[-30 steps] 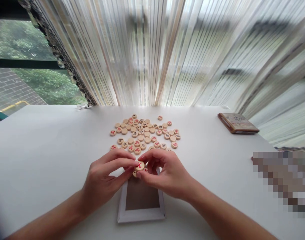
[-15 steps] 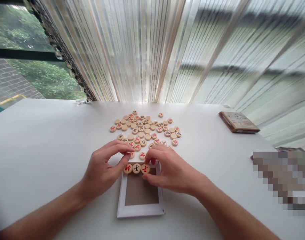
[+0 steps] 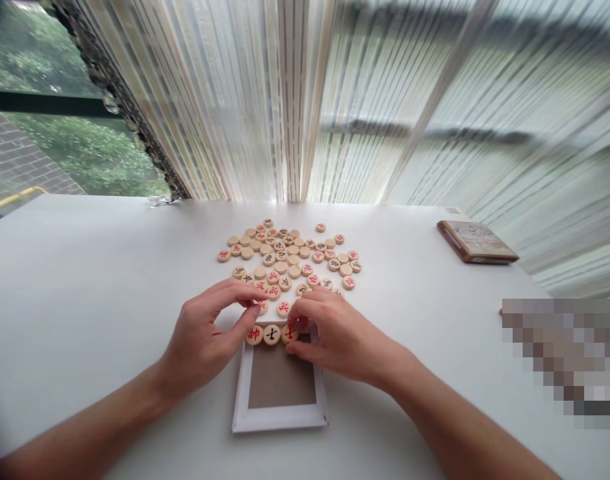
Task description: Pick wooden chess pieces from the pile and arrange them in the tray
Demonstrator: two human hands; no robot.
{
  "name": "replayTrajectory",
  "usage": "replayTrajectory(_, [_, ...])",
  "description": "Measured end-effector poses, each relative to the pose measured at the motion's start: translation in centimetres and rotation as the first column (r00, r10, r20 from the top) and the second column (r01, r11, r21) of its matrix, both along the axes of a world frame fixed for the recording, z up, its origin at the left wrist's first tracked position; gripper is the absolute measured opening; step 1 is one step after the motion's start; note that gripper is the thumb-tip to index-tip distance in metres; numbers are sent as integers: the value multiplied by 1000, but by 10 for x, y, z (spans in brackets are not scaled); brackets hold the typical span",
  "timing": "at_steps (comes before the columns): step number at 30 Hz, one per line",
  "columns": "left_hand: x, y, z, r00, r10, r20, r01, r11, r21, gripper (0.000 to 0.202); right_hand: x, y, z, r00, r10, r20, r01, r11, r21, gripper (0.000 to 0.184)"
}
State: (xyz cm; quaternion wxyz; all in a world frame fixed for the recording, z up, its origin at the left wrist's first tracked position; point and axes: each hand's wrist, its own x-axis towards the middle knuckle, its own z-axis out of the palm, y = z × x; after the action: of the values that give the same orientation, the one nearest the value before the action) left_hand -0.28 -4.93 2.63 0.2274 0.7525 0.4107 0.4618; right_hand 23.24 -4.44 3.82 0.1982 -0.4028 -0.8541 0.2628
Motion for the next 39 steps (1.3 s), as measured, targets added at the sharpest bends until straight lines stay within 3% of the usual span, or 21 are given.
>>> replayTrajectory(13, [0, -1, -1, 1000, 9, 2, -9, 1000, -5, 19, -1, 1, 2, 1000, 2, 3, -2, 1000, 25, 19])
replayTrajectory(17, [-2, 3, -1, 1000, 26, 4, -26, 999, -19, 16, 6, 4, 1, 998, 20, -67, -18, 999, 31, 20])
replayTrajectory(20, [-7, 11, -3, 997, 61, 43, -57, 994, -93, 14, 15, 17, -6, 957, -129, -261, 149, 987, 61, 22])
replayTrajectory(23, [-14, 21, -4, 987, 120, 107, -99, 977, -190, 21, 28, 34, -15, 782, -407, -472, 446, 894, -31, 24])
replayTrajectory(27, [-25, 32, 1, 978, 189, 89, -161, 952, -260, 30, 45, 56, -26, 634, -541, -553, 628, 777, -39, 32])
replayTrajectory(32, [-43, 44, 12, 960, 272, 61, -252, 940, -231, 38, 59, 71, -35, 538, -628, -563, 731, 679, -59, 34])
replayTrajectory(39, [-58, 57, 11, 932, 362, 26, -351, 915, -198, 39, 69, 81, -44, 477, -685, -550, 784, 614, -85, 36])
